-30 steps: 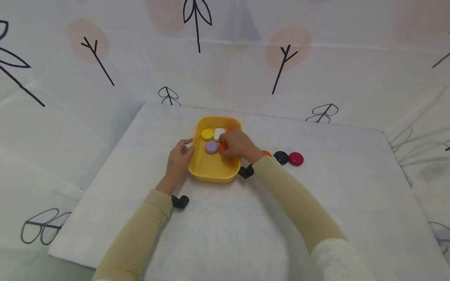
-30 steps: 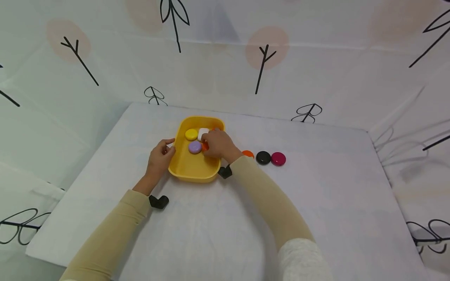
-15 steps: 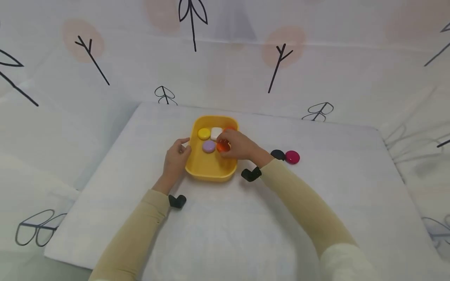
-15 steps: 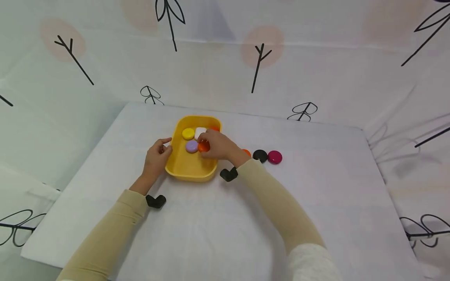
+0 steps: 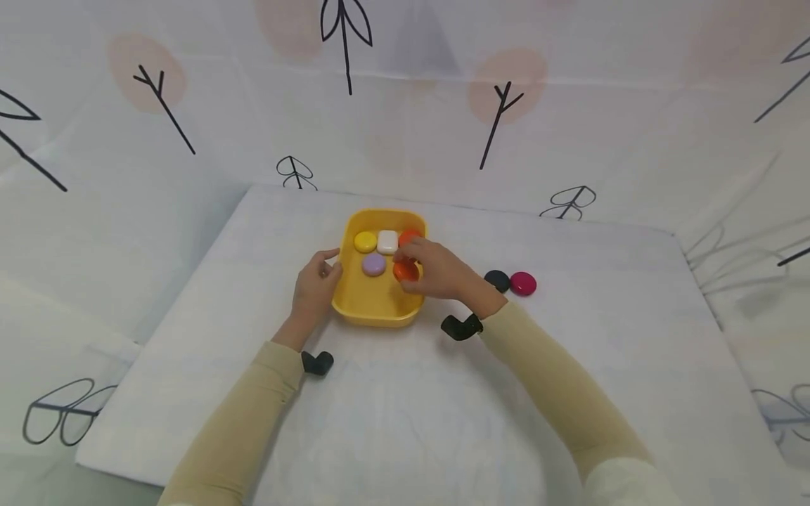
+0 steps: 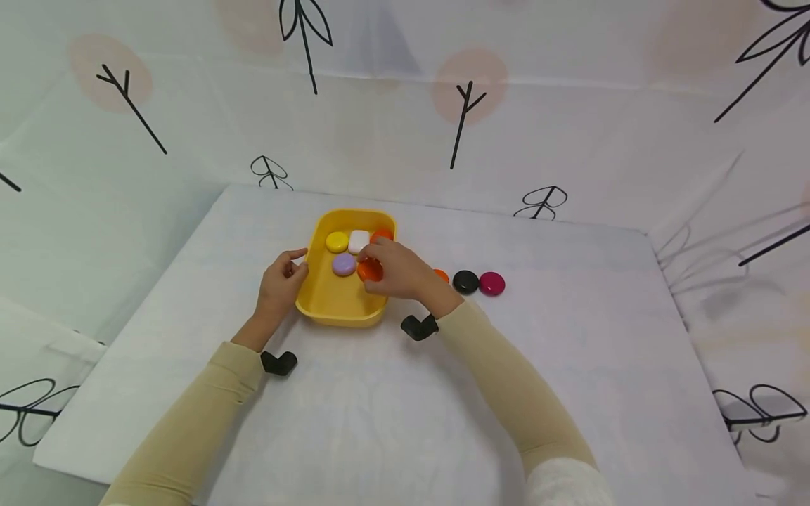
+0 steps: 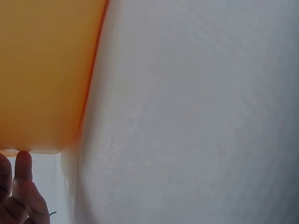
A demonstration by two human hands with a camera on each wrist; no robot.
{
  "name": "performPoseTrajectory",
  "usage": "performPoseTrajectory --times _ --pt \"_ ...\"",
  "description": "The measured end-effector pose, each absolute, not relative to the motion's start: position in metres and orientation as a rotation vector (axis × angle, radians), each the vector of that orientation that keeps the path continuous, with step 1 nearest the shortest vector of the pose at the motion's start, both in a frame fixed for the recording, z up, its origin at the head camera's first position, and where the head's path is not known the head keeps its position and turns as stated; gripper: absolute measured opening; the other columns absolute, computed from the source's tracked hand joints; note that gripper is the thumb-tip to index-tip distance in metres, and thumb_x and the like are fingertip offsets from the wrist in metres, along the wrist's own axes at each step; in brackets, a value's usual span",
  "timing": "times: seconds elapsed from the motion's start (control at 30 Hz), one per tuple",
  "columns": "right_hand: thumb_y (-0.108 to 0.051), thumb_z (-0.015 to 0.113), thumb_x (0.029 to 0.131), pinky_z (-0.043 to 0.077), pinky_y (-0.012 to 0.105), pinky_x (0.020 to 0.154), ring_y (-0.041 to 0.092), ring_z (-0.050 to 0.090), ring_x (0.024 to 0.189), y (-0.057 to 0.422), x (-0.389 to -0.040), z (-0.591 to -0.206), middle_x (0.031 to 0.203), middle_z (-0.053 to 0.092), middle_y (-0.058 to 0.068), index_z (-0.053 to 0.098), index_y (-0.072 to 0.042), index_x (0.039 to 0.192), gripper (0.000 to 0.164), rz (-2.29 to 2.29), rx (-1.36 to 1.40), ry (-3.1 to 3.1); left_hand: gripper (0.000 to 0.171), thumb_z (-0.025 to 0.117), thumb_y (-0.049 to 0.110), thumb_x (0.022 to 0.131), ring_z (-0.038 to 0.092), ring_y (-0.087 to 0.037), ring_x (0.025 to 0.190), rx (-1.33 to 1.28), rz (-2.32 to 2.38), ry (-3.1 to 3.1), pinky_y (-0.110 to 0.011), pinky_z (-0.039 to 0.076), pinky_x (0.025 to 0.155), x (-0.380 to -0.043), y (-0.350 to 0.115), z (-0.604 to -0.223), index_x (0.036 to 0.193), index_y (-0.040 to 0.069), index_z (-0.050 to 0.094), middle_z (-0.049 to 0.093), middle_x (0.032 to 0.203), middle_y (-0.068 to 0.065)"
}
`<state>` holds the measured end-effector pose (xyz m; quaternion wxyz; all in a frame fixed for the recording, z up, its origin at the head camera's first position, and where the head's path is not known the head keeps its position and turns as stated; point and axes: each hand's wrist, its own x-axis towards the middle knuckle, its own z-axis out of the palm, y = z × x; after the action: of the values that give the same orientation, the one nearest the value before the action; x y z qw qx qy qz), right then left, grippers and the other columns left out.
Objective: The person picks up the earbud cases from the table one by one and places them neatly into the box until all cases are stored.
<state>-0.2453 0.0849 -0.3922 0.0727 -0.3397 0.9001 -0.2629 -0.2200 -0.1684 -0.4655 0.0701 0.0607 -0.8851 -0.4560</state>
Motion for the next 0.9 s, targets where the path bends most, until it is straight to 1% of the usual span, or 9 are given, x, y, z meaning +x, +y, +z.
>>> performPoseTrajectory --times 0.1,0.27,0.47,0.7,0.9 --pt "-0.020 0.070 0.081 0.050 0.034 0.088 0.019 0.053 0.098 0.089 -0.240 -0.391 0.111 0.058 0.003 0.062 -0.012 0.114 0.034 -0.809 -1.004 2.714 0.039 0.049 0.033 0.095 0.047 -0.019 0.066 0.184 -1.367 -2.667 -0.027 0.039 0.055 -0.220 -0.168 -0.466 0.133 0.022 0.054 0.054 0.082 -0.004" --pt "-0.019 0.070 0.081 0.050 0.032 0.084 0.018 0.052 0.094 0.097 -0.234 -0.390 0.105 0.058 0.003 0.062 -0.012 0.111 0.032 -0.828 -1.003 2.733 0.039 0.049 0.033 0.095 0.047 -0.020 0.067 0.189 -1.373 -2.666 -0.029 0.040 0.057 -0.221 -0.170 -0.467 0.133 0.022 0.055 0.054 0.083 -0.005" --pt "-0.020 0.071 0.081 0.049 0.031 0.081 0.018 0.052 0.091 0.111 -0.228 -0.393 0.101 0.057 0.003 0.063 -0.012 0.112 0.032 -0.793 -0.970 2.776 0.039 0.049 0.033 0.095 0.046 -0.020 0.066 0.172 -1.368 -2.651 -0.028 0.039 0.056 -0.221 -0.170 -0.467 0.132 0.022 0.055 0.053 0.083 -0.004" --pt "-0.020 0.072 0.081 0.051 0.032 0.084 0.017 0.053 0.093 0.127 -0.215 -0.396 0.103 0.059 0.002 0.064 -0.013 0.114 0.034 -0.696 -0.901 2.795 0.040 0.048 0.034 0.095 0.046 -0.019 0.066 0.186 -1.363 -2.666 -0.027 0.039 0.055 -0.222 -0.169 -0.467 0.133 0.023 0.055 0.053 0.083 -0.004" --pt "-0.020 0.074 0.080 0.054 0.034 0.082 0.018 0.056 0.094 0.136 -0.204 -0.399 0.104 0.060 0.002 0.065 -0.014 0.113 0.035 -0.609 -0.848 2.787 0.039 0.049 0.033 0.095 0.046 -0.020 0.066 0.185 -1.369 -2.653 -0.027 0.038 0.055 -0.221 -0.169 -0.467 0.132 0.022 0.055 0.053 0.083 -0.004"
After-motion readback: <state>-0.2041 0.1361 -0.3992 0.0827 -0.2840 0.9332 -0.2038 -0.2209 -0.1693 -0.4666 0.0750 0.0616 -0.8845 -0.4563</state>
